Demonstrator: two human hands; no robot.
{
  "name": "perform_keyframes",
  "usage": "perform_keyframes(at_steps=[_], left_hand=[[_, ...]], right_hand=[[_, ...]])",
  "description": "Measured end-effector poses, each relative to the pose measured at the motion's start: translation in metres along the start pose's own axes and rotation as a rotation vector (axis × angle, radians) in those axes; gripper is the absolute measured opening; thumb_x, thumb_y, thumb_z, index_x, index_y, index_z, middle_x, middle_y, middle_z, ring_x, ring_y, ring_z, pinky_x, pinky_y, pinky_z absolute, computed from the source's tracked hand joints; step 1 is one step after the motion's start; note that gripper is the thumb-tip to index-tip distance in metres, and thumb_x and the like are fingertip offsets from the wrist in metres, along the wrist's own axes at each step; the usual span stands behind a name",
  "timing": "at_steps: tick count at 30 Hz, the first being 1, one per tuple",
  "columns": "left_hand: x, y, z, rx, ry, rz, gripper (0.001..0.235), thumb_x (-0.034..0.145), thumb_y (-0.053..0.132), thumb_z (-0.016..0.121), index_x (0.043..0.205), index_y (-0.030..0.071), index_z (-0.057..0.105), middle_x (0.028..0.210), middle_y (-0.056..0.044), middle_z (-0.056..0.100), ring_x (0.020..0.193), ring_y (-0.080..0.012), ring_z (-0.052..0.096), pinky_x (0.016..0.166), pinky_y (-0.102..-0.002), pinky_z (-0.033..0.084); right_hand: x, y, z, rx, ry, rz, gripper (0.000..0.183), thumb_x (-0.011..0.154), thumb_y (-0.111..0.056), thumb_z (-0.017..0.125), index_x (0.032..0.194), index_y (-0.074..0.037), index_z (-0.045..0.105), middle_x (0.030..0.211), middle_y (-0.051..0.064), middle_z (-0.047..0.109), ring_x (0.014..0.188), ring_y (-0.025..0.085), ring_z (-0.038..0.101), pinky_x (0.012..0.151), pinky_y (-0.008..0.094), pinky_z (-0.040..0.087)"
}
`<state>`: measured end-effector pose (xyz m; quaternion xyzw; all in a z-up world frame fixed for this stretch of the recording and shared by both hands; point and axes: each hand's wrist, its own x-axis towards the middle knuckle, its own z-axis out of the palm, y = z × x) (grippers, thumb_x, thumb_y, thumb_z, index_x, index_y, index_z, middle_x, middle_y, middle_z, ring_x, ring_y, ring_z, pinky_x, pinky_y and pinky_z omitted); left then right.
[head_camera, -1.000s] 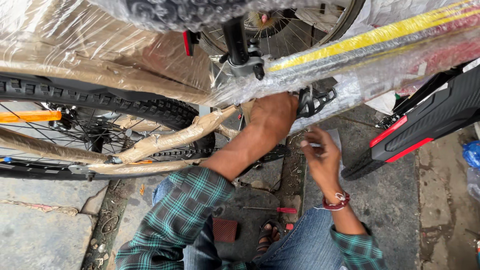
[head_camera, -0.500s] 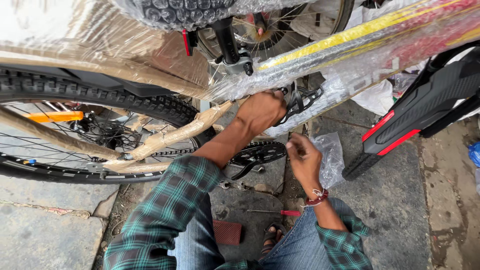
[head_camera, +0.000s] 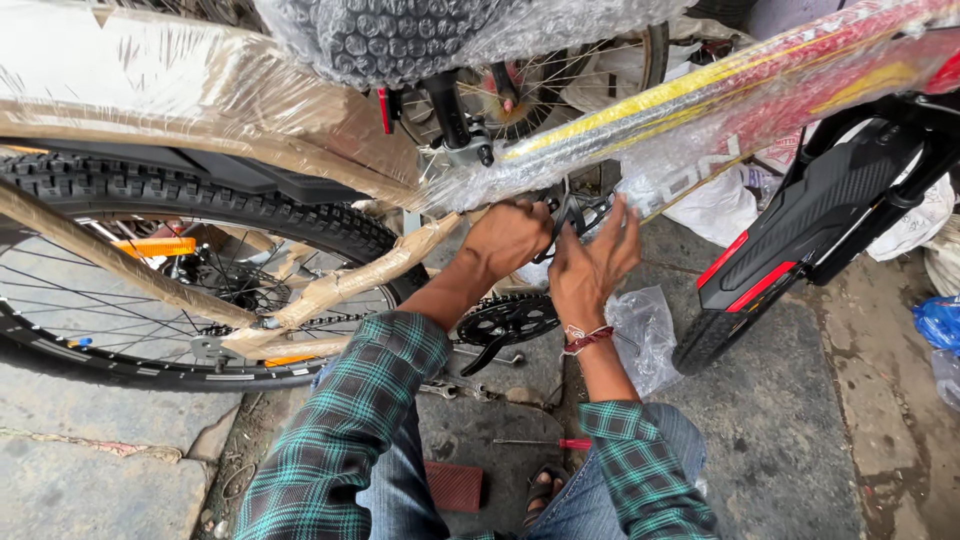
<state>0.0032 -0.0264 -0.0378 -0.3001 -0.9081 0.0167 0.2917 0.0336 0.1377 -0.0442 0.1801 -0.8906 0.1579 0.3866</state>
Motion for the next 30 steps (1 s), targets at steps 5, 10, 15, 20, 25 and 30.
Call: perform_keyframes(at_steps=[5, 10, 15, 20, 25, 30], left_hand=[[0.001, 0.0, 0.002, -0.015, -0.04, -0.006, 0.015, 0.083, 0.014, 0.063, 0.084, 0.004, 0.075, 0.086, -0.013, 0.066, 0.079, -0.0263, 0.07, 0.065, -0.035, 0.059], [0.005, -0.002, -0.005, -0.051, -0.1, -0.025, 0.013, 0.083, 0.012, 0.064, 0.081, 0.005, 0.075, 0.089, -0.016, 0.07, 0.076, -0.0279, 0.073, 0.061, -0.037, 0.059], [0.009, 0.0, -0.012, -0.211, -0.11, -0.15, 0.015, 0.087, 0.015, 0.063, 0.081, 0.006, 0.075, 0.076, -0.017, 0.071, 0.072, -0.0317, 0.073, 0.065, -0.042, 0.059], [0.017, 0.0, -0.012, -0.305, -0.14, -0.253, 0.018, 0.087, 0.017, 0.062, 0.08, 0.006, 0.073, 0.077, -0.019, 0.072, 0.073, -0.0354, 0.073, 0.066, -0.046, 0.059], [0.019, -0.005, -0.004, -0.356, -0.215, -0.297, 0.02, 0.085, 0.022, 0.064, 0.079, 0.004, 0.073, 0.078, -0.022, 0.071, 0.075, -0.0367, 0.073, 0.07, -0.045, 0.059], [0.014, -0.009, -0.003, -0.304, -0.185, -0.188, 0.016, 0.078, 0.018, 0.065, 0.081, 0.005, 0.074, 0.081, -0.019, 0.072, 0.078, -0.0352, 0.073, 0.071, -0.044, 0.059]], right_hand=[[0.013, 0.003, -0.002, 0.019, -0.146, -0.013, 0.024, 0.08, -0.003, 0.075, 0.1, -0.013, 0.081, 0.171, 0.022, 0.017, 0.154, 0.05, 0.014, 0.115, 0.071, 0.021], [0.015, 0.001, -0.003, 0.008, -0.17, -0.015, 0.018, 0.078, 0.0, 0.073, 0.092, -0.009, 0.079, 0.171, 0.019, 0.019, 0.156, 0.048, 0.011, 0.116, 0.071, 0.02], [0.013, 0.002, -0.002, 0.006, -0.175, -0.017, 0.013, 0.077, 0.0, 0.071, 0.088, -0.006, 0.076, 0.169, 0.019, 0.022, 0.156, 0.048, 0.012, 0.116, 0.071, 0.021], [0.012, 0.002, -0.002, 0.01, -0.135, -0.031, 0.012, 0.081, -0.002, 0.071, 0.091, -0.006, 0.076, 0.169, 0.02, 0.024, 0.156, 0.047, 0.012, 0.116, 0.069, 0.022], [0.012, 0.002, -0.001, 0.007, -0.134, -0.022, 0.009, 0.08, -0.002, 0.071, 0.087, -0.006, 0.075, 0.167, 0.022, 0.026, 0.155, 0.046, 0.013, 0.116, 0.068, 0.022], [0.014, -0.001, 0.0, -0.021, -0.101, -0.023, 0.003, 0.083, -0.005, 0.07, 0.085, -0.006, 0.073, 0.167, 0.021, 0.028, 0.155, 0.047, 0.018, 0.116, 0.068, 0.023]])
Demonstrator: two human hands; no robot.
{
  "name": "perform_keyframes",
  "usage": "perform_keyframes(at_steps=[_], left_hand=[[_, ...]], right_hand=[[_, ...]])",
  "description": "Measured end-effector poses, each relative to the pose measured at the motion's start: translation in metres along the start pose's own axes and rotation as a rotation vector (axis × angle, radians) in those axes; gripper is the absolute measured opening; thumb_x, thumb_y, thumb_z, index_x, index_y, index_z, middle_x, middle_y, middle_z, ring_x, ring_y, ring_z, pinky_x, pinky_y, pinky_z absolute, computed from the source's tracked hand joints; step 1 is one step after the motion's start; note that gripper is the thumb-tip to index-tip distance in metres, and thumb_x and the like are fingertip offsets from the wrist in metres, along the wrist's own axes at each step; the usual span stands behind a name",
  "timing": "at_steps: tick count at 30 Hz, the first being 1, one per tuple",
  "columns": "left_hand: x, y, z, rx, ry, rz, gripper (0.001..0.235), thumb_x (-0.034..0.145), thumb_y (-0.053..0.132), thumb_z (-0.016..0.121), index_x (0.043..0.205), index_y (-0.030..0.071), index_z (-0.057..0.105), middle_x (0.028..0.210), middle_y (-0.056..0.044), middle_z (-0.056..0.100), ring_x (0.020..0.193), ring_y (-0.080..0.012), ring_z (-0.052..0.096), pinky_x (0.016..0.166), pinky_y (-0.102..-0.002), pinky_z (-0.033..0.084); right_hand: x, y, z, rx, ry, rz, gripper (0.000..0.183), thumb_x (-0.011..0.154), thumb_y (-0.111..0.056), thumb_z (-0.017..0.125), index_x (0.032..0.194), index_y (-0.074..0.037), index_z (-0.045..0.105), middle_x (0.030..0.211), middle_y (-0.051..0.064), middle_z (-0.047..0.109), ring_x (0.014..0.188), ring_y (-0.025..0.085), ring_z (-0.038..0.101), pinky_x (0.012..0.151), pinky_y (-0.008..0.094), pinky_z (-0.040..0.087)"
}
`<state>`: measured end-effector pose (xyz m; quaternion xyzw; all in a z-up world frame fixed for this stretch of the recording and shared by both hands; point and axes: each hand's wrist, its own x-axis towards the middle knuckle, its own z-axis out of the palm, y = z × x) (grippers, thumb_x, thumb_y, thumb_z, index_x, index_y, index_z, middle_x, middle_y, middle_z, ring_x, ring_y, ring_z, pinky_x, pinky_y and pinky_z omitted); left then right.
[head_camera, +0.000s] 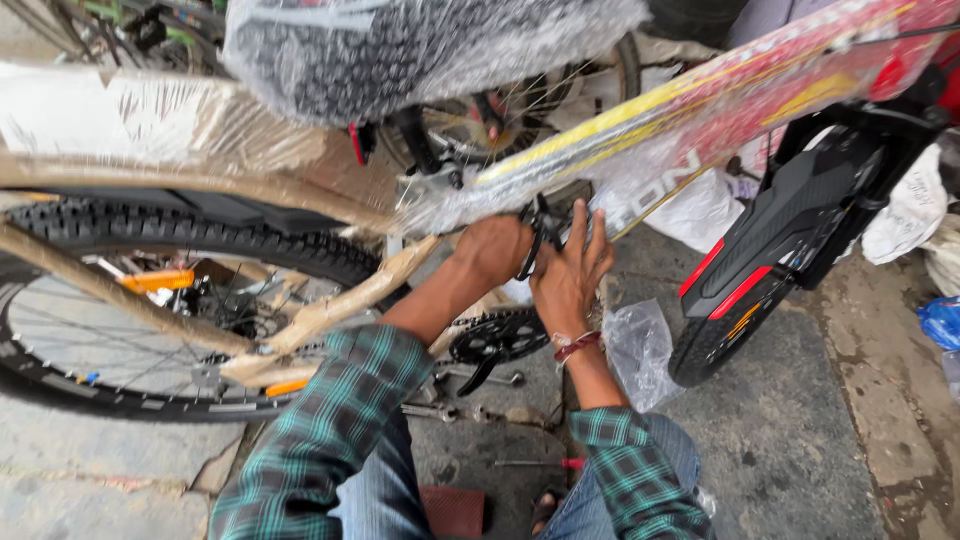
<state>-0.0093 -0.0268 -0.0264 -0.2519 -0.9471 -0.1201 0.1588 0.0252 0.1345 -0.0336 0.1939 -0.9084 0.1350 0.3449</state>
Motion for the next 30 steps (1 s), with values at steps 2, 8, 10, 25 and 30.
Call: perform_keyframes(at_steps=[2, 8, 10, 25, 30], left_hand=[[-0.004, 0.001, -0.001, 0.076, -0.016, 0.046, 0.016, 0.077, 0.016, 0.065, 0.081, 0.005, 0.074, 0.084, -0.018, 0.073, 0.079, -0.0337, 0.073, 0.069, -0.044, 0.06], [-0.015, 0.005, -0.005, 0.29, 0.114, 0.163, 0.017, 0.084, 0.014, 0.061, 0.087, 0.004, 0.074, 0.09, -0.015, 0.071, 0.081, -0.0281, 0.073, 0.061, -0.04, 0.06], [-0.019, 0.005, -0.004, 0.356, 0.23, 0.249, 0.017, 0.084, 0.016, 0.062, 0.085, 0.004, 0.073, 0.09, -0.013, 0.07, 0.086, -0.0278, 0.073, 0.068, -0.039, 0.061], [0.024, 0.032, 0.005, 0.074, 0.004, -0.333, 0.032, 0.074, 0.037, 0.074, 0.09, 0.01, 0.078, 0.091, -0.013, 0.076, 0.084, -0.0281, 0.074, 0.068, -0.04, 0.058], [0.017, 0.026, 0.002, 0.006, 0.111, -0.299, 0.016, 0.085, 0.018, 0.067, 0.093, 0.007, 0.075, 0.089, -0.016, 0.076, 0.081, -0.0313, 0.077, 0.068, -0.043, 0.062]], right_hand=[[0.0, 0.0, -0.001, 0.01, 0.008, 0.006, 0.003, 0.083, -0.006, 0.07, 0.082, -0.006, 0.073, 0.165, 0.021, 0.029, 0.154, 0.047, 0.019, 0.115, 0.068, 0.024], [0.006, -0.004, -0.008, 0.042, 0.004, 0.016, 0.002, 0.077, -0.005, 0.072, 0.077, -0.006, 0.072, 0.163, 0.021, 0.031, 0.152, 0.047, 0.02, 0.114, 0.069, 0.023], [0.005, -0.005, -0.009, 0.041, 0.001, 0.016, 0.003, 0.076, -0.004, 0.073, 0.076, -0.007, 0.072, 0.163, 0.021, 0.032, 0.152, 0.047, 0.021, 0.113, 0.069, 0.023], [0.001, 0.005, 0.005, -0.043, -0.005, -0.004, 0.011, 0.076, -0.016, 0.079, 0.086, -0.012, 0.078, 0.165, 0.017, 0.039, 0.155, 0.043, 0.026, 0.115, 0.065, 0.027], [0.0, 0.004, 0.009, -0.055, 0.021, 0.013, 0.006, 0.077, -0.012, 0.078, 0.083, -0.011, 0.078, 0.167, 0.017, 0.038, 0.156, 0.041, 0.024, 0.117, 0.063, 0.026]])
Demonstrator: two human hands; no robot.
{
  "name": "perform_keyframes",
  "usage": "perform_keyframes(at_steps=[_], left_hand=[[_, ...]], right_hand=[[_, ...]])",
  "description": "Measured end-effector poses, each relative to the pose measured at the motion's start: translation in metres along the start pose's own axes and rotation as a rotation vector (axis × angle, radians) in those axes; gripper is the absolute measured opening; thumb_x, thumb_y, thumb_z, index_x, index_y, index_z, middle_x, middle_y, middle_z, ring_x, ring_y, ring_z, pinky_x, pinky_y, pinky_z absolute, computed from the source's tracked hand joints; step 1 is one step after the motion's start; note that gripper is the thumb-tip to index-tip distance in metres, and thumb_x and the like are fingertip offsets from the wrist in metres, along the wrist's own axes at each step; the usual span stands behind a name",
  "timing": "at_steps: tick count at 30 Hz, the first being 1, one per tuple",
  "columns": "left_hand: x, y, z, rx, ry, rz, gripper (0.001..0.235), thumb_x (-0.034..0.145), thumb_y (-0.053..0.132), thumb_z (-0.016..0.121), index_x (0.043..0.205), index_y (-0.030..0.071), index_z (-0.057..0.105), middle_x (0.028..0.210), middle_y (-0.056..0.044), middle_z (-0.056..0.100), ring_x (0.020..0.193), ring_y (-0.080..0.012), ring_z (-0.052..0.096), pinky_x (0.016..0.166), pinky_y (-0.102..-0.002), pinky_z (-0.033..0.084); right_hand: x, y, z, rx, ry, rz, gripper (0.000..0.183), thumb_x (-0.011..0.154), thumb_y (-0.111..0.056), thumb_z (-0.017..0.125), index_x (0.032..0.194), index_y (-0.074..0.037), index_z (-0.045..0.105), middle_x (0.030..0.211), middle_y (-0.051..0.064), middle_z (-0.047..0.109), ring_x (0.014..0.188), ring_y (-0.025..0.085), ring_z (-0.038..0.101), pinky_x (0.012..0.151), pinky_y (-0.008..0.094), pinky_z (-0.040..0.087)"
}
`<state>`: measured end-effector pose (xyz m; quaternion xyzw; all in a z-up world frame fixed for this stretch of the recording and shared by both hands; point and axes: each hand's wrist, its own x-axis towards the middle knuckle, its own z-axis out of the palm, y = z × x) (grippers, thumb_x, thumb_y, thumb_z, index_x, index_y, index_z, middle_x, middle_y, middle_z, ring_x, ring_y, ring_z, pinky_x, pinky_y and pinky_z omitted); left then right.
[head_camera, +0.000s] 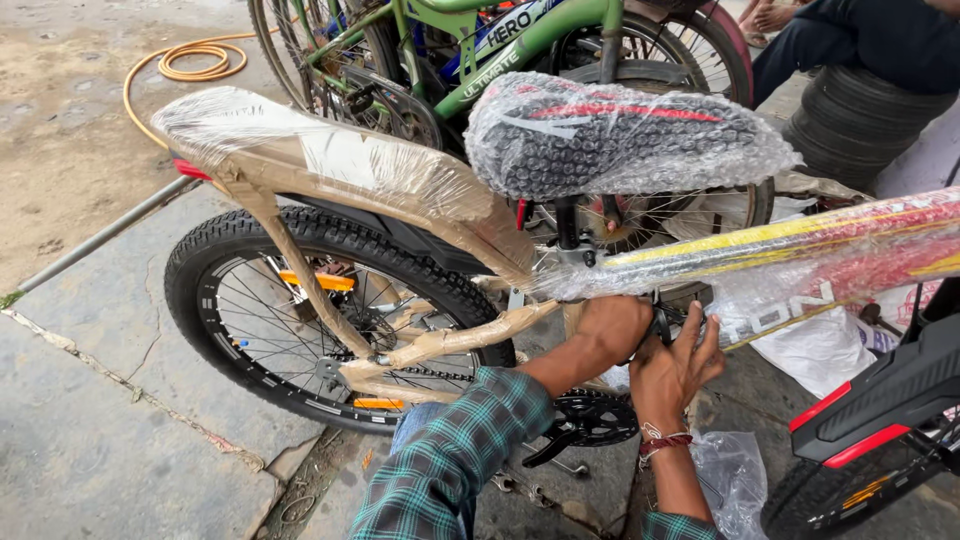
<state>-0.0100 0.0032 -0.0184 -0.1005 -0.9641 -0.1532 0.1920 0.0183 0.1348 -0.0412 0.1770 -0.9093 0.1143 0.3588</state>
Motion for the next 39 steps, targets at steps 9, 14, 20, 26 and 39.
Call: perform_keyframes(at_steps=[9, 14, 20, 26, 39], left_hand=[[-0.011, -0.002, -0.034, 0.092, -0.218, 0.149, 0.018, 0.095, 0.017, 0.061, 0.091, 0.004, 0.073, 0.083, -0.016, 0.076, 0.073, -0.0278, 0.077, 0.064, -0.039, 0.061], [0.0, 0.008, -0.023, 0.023, -0.28, -0.031, 0.028, 0.082, 0.031, 0.071, 0.095, 0.006, 0.075, 0.089, -0.014, 0.077, 0.082, -0.0265, 0.076, 0.067, -0.04, 0.061], [0.002, -0.001, -0.005, -0.063, -0.185, -0.094, 0.021, 0.085, 0.023, 0.069, 0.097, 0.008, 0.077, 0.094, -0.017, 0.077, 0.086, -0.0309, 0.076, 0.072, -0.041, 0.061], [-0.012, -0.01, 0.002, 0.142, -0.102, 0.203, 0.014, 0.086, 0.015, 0.066, 0.088, 0.01, 0.079, 0.089, -0.013, 0.077, 0.081, -0.0295, 0.077, 0.067, -0.043, 0.061], [0.014, 0.018, 0.004, 0.27, -0.285, -0.017, 0.033, 0.091, 0.039, 0.062, 0.104, 0.014, 0.078, 0.104, -0.008, 0.076, 0.094, -0.0232, 0.074, 0.063, -0.044, 0.058]], right_hand=[[0.001, 0.0, -0.006, 0.01, -0.053, -0.016, 0.015, 0.073, -0.008, 0.077, 0.088, -0.008, 0.079, 0.167, 0.018, 0.034, 0.155, 0.042, 0.02, 0.116, 0.062, 0.025], [-0.001, 0.001, -0.003, 0.039, -0.038, -0.008, 0.012, 0.084, -0.017, 0.076, 0.09, -0.007, 0.078, 0.165, 0.019, 0.034, 0.155, 0.042, 0.019, 0.115, 0.064, 0.023], [-0.003, 0.0, 0.002, -0.004, -0.021, -0.006, 0.011, 0.086, -0.016, 0.074, 0.093, -0.01, 0.079, 0.166, 0.018, 0.035, 0.157, 0.041, 0.021, 0.117, 0.063, 0.024], [-0.004, 0.003, 0.004, 0.005, 0.012, -0.021, 0.013, 0.08, -0.014, 0.074, 0.091, -0.011, 0.08, 0.166, 0.018, 0.041, 0.156, 0.041, 0.025, 0.118, 0.062, 0.026], [-0.005, 0.004, 0.008, 0.006, 0.028, -0.025, 0.021, 0.097, -0.031, 0.075, 0.103, -0.012, 0.082, 0.162, 0.016, 0.041, 0.159, 0.042, 0.024, 0.118, 0.065, 0.024]])
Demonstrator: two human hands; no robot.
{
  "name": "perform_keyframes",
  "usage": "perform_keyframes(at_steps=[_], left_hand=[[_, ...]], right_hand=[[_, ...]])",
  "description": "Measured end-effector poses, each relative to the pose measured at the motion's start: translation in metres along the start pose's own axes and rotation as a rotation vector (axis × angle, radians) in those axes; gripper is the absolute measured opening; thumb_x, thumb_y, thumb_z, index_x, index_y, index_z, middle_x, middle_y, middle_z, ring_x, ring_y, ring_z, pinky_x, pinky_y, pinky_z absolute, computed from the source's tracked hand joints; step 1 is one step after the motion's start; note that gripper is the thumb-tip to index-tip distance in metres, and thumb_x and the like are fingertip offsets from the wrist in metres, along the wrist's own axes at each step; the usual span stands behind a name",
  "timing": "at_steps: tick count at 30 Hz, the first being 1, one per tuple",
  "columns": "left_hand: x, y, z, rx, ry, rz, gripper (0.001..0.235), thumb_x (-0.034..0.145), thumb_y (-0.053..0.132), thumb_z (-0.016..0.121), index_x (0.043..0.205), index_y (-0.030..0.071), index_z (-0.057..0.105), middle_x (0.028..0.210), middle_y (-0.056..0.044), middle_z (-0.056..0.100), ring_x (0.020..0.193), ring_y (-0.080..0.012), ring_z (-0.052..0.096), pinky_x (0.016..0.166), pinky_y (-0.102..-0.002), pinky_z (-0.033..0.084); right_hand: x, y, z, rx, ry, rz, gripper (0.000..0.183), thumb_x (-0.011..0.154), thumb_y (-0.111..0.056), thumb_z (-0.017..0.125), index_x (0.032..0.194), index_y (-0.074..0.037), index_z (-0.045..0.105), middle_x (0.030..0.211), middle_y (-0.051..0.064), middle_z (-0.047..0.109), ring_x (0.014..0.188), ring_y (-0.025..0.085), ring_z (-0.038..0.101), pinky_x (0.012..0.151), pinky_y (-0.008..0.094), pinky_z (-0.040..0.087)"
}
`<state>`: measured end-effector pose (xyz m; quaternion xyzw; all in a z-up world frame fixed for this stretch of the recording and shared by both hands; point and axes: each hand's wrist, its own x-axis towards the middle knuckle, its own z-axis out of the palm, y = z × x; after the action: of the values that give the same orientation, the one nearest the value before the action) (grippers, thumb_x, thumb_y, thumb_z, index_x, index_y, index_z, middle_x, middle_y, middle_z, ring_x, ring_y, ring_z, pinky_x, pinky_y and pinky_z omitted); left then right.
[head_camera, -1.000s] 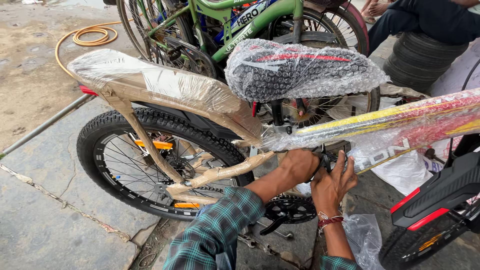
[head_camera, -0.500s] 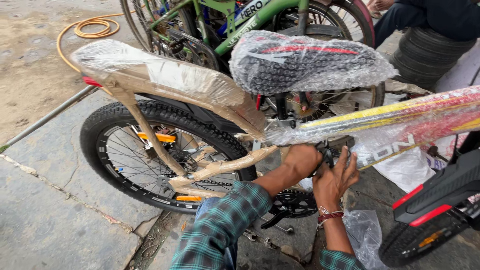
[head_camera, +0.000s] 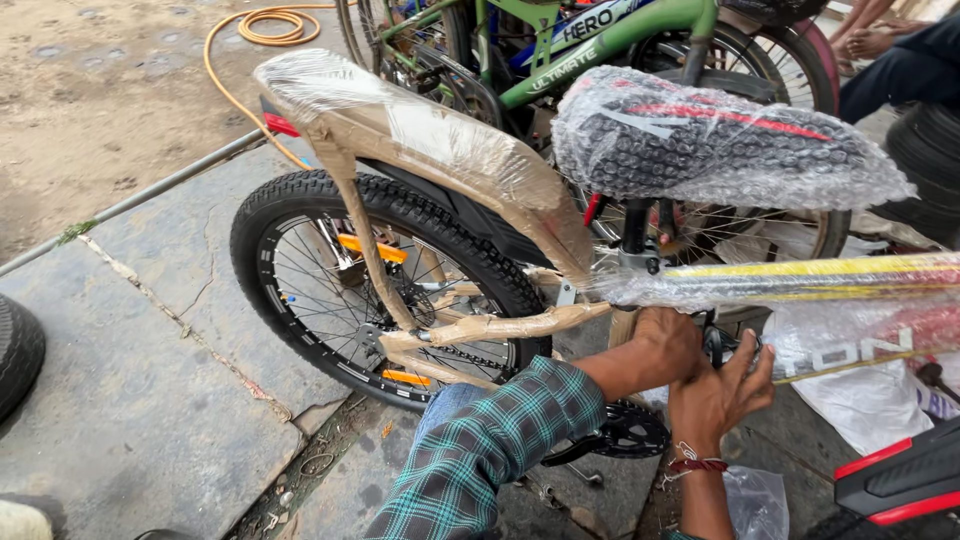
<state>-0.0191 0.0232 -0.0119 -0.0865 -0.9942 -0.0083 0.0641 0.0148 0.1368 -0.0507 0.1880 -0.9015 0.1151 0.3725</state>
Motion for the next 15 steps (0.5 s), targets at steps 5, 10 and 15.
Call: perform_keyframes(at_steps=[5, 10, 15], left_hand=[[-0.006, -0.002, 0.004, 0.001, 0.017, 0.031, 0.033, 0.092, 0.038, 0.062, 0.103, 0.012, 0.078, 0.102, -0.008, 0.077, 0.094, -0.0221, 0.075, 0.064, -0.04, 0.058], [-0.011, -0.013, 0.005, -0.183, 0.168, 0.042, 0.034, 0.081, 0.038, 0.071, 0.097, 0.008, 0.076, 0.094, -0.01, 0.077, 0.086, -0.0231, 0.076, 0.068, -0.038, 0.061], [-0.023, -0.025, 0.008, -0.219, 0.36, 0.128, 0.021, 0.093, 0.026, 0.071, 0.106, 0.009, 0.073, 0.097, -0.011, 0.078, 0.084, -0.0275, 0.078, 0.07, -0.041, 0.062]], right_hand=[[-0.003, 0.004, 0.002, -0.004, -0.008, -0.002, 0.017, 0.095, -0.026, 0.077, 0.093, -0.01, 0.081, 0.165, 0.016, 0.042, 0.158, 0.04, 0.023, 0.119, 0.064, 0.025], [-0.002, 0.005, 0.006, -0.064, -0.016, 0.011, 0.013, 0.094, -0.021, 0.078, 0.087, -0.01, 0.079, 0.162, 0.014, 0.044, 0.161, 0.04, 0.025, 0.12, 0.063, 0.026], [-0.004, 0.006, 0.004, -0.032, 0.001, 0.0, 0.008, 0.086, -0.016, 0.077, 0.09, -0.01, 0.08, 0.161, 0.016, 0.044, 0.159, 0.041, 0.026, 0.119, 0.064, 0.026]])
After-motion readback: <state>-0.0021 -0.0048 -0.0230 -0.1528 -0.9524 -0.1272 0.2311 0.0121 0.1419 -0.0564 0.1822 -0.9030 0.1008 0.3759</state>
